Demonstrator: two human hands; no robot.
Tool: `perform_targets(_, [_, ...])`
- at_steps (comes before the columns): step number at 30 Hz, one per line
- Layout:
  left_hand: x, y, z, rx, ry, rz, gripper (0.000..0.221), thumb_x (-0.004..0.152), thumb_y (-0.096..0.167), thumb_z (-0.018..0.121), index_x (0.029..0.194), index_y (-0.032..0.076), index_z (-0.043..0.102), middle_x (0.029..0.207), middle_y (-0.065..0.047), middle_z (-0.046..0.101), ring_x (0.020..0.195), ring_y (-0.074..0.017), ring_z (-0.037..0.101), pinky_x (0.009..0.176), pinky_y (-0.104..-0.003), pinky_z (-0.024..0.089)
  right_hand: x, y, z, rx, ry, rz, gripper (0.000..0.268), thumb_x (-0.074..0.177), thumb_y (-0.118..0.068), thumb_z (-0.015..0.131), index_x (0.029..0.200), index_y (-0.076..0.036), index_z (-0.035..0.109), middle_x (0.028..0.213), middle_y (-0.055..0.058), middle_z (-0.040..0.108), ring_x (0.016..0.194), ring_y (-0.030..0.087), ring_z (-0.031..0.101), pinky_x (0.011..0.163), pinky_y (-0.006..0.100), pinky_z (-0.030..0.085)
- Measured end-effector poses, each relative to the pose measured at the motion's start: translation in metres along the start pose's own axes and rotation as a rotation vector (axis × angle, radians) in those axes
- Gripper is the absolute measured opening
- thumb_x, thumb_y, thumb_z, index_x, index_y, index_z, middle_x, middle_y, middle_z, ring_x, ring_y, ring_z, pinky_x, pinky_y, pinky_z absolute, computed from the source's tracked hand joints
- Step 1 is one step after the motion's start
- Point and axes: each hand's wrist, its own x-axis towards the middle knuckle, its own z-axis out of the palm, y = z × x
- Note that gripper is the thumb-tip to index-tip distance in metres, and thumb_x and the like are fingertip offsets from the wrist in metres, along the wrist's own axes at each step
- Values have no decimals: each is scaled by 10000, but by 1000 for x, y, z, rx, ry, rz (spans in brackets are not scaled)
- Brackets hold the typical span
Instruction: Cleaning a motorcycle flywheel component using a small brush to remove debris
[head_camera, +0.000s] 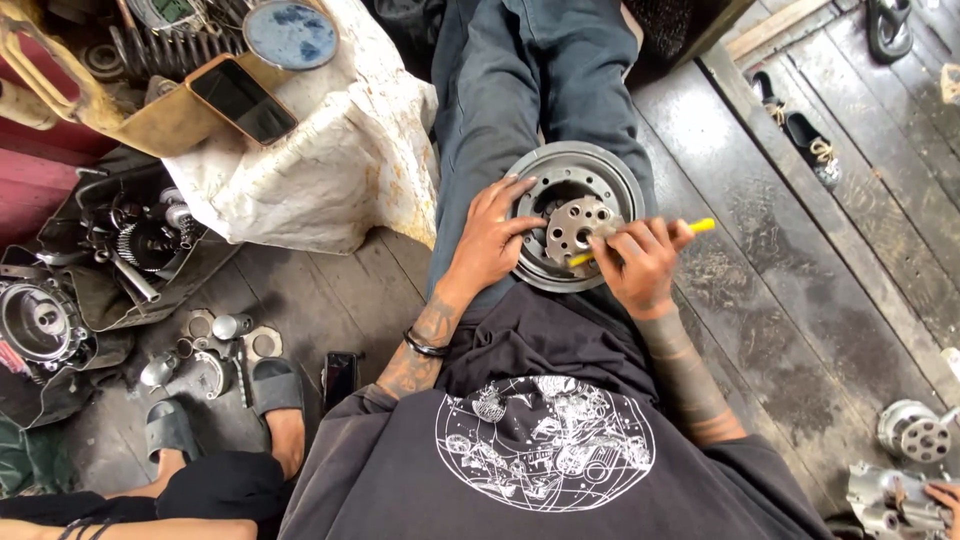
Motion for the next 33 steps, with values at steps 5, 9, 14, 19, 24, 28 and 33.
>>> perform_targets(5, [1,-1,0,32,-10,15,430,798,1,575,1074,252,789,1544,-18,504,1479,-305,405,1204,-505,314,-11,46,20,-42,112,92,353,1036,-226,805,785,-149,570,769,-3,530,754,228,516,874,388,303])
perform_targets(9, [2,2,-3,-3,7,-10,444,796,-8,557,1068,248,797,1530,-21,525,1478,-312,410,1203,-512,310,-11,19,14,-66,36,29,332,981,-208,796,748,-140,571,749,30,525,759,268,516,871,430,301])
perform_targets(14, [1,1,0,19,-3,3,431,798,6,574,1073,258,792,1536,-16,516,1475,-301,410,1209,-507,307,-17,45,28,16,46,85,325,984,-207,825,773,-138,588,760,23,551,781,270,540,887,432,309])
perform_targets(19, [3,-1,-1,11,-3,6,447,797,11,571,1095,266,785,1537,-8,512,1483,-288,404,1214,-503,306,-14,26,20,-38,62,53,363,1000,-249,826,759,-145,576,755,18,541,777,256,532,914,424,297])
perform_targets(24, [0,0,-1,4,-6,-3,452,787,18,577,1086,282,789,1533,-12,523,1489,-289,403,1225,-503,294,-21,37,28,48,12,3,351,946,-209,853,731,-119,590,739,29,562,762,269,553,884,427,312])
perform_targets(28, [1,3,-4,-18,-3,-9,433,824,13,562,1088,265,795,1541,-24,514,1499,-294,386,1233,-498,280,-29,62,30,-67,73,93,349,1022,-233,807,769,-151,581,748,16,527,771,260,524,911,424,297])
perform_targets(33, [-3,3,-3,-42,5,-16,404,833,7,575,1061,246,808,1540,-44,514,1498,-312,385,1244,-505,264,-10,18,7,-99,40,-33,379,1005,-239,843,751,-145,579,760,24,536,763,250,512,887,411,293])
